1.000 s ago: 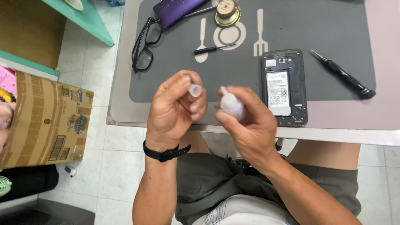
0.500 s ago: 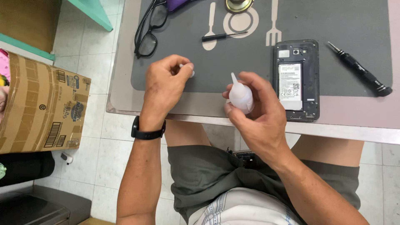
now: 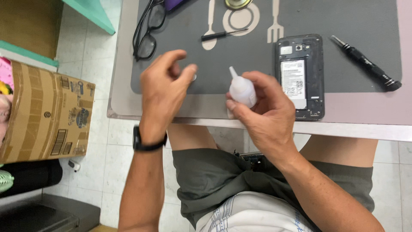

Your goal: The person removes the back cover and components of a smartphone using a screwdriver and applies liquid adhesive from a bottle to the edges of the device frame.

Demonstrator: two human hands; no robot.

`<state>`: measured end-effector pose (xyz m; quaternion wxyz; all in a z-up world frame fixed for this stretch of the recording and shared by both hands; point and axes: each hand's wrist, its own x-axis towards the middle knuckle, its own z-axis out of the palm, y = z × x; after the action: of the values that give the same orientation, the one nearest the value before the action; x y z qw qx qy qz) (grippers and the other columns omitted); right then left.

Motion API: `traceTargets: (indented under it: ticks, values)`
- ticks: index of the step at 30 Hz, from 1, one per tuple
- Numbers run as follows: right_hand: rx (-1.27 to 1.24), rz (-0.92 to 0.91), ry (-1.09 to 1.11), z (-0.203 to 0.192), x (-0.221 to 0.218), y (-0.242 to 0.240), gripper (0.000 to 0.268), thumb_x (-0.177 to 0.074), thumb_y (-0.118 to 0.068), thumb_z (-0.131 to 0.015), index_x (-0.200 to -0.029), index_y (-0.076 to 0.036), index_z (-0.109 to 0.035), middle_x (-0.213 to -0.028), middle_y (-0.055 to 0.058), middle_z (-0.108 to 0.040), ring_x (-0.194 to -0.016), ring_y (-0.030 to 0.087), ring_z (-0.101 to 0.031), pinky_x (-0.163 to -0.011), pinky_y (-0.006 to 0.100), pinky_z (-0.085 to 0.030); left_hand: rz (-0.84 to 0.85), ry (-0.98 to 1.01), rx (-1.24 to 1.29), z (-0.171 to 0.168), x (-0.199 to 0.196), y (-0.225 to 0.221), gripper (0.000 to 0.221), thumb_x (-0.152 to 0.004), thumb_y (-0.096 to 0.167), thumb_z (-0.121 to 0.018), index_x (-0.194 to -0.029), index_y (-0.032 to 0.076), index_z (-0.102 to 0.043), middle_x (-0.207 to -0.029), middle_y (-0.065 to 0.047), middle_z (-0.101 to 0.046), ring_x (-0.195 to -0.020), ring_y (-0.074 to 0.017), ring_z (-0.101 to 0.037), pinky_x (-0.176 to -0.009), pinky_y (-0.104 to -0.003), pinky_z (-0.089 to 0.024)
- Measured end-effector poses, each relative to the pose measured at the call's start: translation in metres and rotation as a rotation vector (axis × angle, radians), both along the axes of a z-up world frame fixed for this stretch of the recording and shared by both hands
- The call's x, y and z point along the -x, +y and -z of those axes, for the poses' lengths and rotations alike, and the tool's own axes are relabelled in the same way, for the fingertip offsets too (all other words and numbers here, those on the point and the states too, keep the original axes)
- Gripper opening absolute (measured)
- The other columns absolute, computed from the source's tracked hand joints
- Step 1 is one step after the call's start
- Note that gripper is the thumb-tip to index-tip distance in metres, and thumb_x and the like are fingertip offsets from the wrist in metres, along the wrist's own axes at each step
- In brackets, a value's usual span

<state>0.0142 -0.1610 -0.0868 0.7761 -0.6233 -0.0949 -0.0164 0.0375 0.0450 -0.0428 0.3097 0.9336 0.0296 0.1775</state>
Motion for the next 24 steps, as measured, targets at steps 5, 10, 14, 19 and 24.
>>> traceTargets:
  ticks: [5,10,14,19,24]
  values:
    - [0.111,0.049,0.054,-0.003,0.003,0.003,0.045,-0.082,0.0,-0.081,-0.123,-0.008,-0.065,-0.112,0.003,-0.065,-0.092,0.01,-0.062,-0.078,0.021,-0.055,0.105,-0.121,0.285,-0.014,0.034,-0.05,0.016,-0.09,0.018,-0.077,-0.102,0.009,-0.073,-0.081,0.001,-0.054,-0.072,-0.0109,-0.047,-0.064,-0.025,-0.041]
    - [0.176,0.069,-0.024,-0.006,0.008,0.003,0.036,-0.086,-0.002,-0.081,-0.118,-0.005,-0.064,-0.106,0.005,-0.07,-0.093,0.009,-0.068,-0.076,0.02,-0.058,0.208,-0.051,0.392,-0.016,0.033,-0.071,0.016,-0.088,0.022,-0.08,-0.097,0.01,-0.075,-0.079,0.004,-0.053,-0.073,-0.0096,-0.045,-0.067,-0.024,-0.041]
    - [0.175,-0.017,0.0,0.002,0.008,-0.006,0.044,-0.08,-0.009,-0.087,-0.118,-0.007,-0.065,-0.098,0.002,-0.072,-0.083,0.007,-0.064,-0.073,0.02,-0.056,0.309,-0.086,0.397,-0.021,0.028,-0.066,0.015,-0.089,0.01,-0.077,-0.08,0.005,-0.068,-0.078,-0.003,-0.057,-0.071,-0.0112,-0.054,-0.075,-0.025,-0.052]
    - [0.051,-0.146,-0.017,0.011,0.012,-0.013,0.05,-0.079,-0.007,-0.085,-0.125,0.002,-0.065,-0.11,0.007,-0.072,-0.094,0.011,-0.065,-0.081,0.023,-0.056,0.432,-0.015,0.38,-0.024,0.026,-0.056,0.014,-0.09,0.016,-0.076,-0.082,0.005,-0.071,-0.075,-0.002,-0.062,-0.063,-0.0103,-0.046,-0.063,-0.026,-0.041]
    - [-0.207,-0.387,0.03,0.007,0.018,-0.025,0.059,-0.072,-0.001,-0.088,-0.126,0.005,-0.066,-0.104,0.011,-0.075,-0.088,0.013,-0.07,-0.08,0.026,-0.061,0.688,-0.04,0.363,-0.034,0.022,-0.06,0.019,-0.084,0.019,-0.079,-0.083,0.003,-0.069,-0.073,-0.005,-0.065,-0.061,-0.0162,-0.053,-0.058,-0.031,-0.043]
